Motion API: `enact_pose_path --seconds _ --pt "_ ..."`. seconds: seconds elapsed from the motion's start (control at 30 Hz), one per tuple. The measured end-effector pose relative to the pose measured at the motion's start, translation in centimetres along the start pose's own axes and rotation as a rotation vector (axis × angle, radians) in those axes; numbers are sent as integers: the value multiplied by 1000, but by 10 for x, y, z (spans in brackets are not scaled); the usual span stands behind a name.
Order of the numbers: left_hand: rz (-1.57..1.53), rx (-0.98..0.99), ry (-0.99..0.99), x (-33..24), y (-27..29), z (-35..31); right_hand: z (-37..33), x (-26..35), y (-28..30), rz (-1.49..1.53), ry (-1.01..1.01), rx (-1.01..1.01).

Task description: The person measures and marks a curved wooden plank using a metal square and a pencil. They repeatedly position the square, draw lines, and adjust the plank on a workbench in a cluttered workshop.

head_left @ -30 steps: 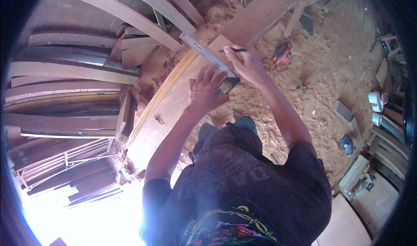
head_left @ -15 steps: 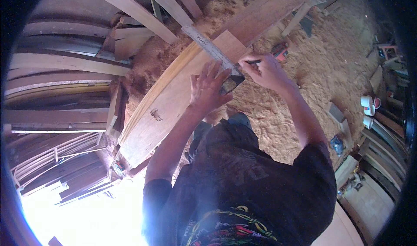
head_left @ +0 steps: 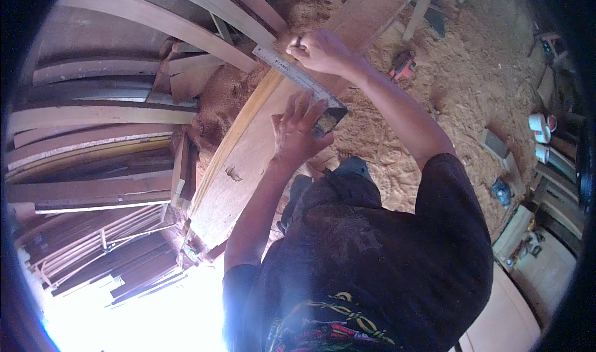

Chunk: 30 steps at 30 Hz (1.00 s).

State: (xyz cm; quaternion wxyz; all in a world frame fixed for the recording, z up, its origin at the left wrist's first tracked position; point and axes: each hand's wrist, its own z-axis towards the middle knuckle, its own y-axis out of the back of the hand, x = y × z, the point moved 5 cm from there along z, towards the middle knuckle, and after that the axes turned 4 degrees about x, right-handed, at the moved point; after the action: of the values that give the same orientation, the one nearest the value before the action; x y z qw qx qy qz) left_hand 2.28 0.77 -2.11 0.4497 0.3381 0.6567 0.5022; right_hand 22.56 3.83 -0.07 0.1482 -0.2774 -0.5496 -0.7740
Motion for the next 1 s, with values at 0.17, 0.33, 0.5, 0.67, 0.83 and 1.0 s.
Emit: enact_pose_path --seconds 0.17,0.33,0.5,0.67,0.83,1.0 --pt "-24 -22 -6 -2 3 0 -84 4 15 319 76 -110" --pt "-109 -105 10 -12 -5 -15 -206 -21 43 351 -304 168" --pt "-274 -164 110 -4 -7 -56 -309 -47 1 855 -885 -360" --pt "-415 -152 337 27 -6 -115 -328 -45 -52 1181 -1035 -455" --pt "-572 -134 635 73 -18 -176 -248 -60 -29 900 -729 -409" --pt "-1078 -378 807 100 -29 -236 -152 -77 -18 489 -624 -260"
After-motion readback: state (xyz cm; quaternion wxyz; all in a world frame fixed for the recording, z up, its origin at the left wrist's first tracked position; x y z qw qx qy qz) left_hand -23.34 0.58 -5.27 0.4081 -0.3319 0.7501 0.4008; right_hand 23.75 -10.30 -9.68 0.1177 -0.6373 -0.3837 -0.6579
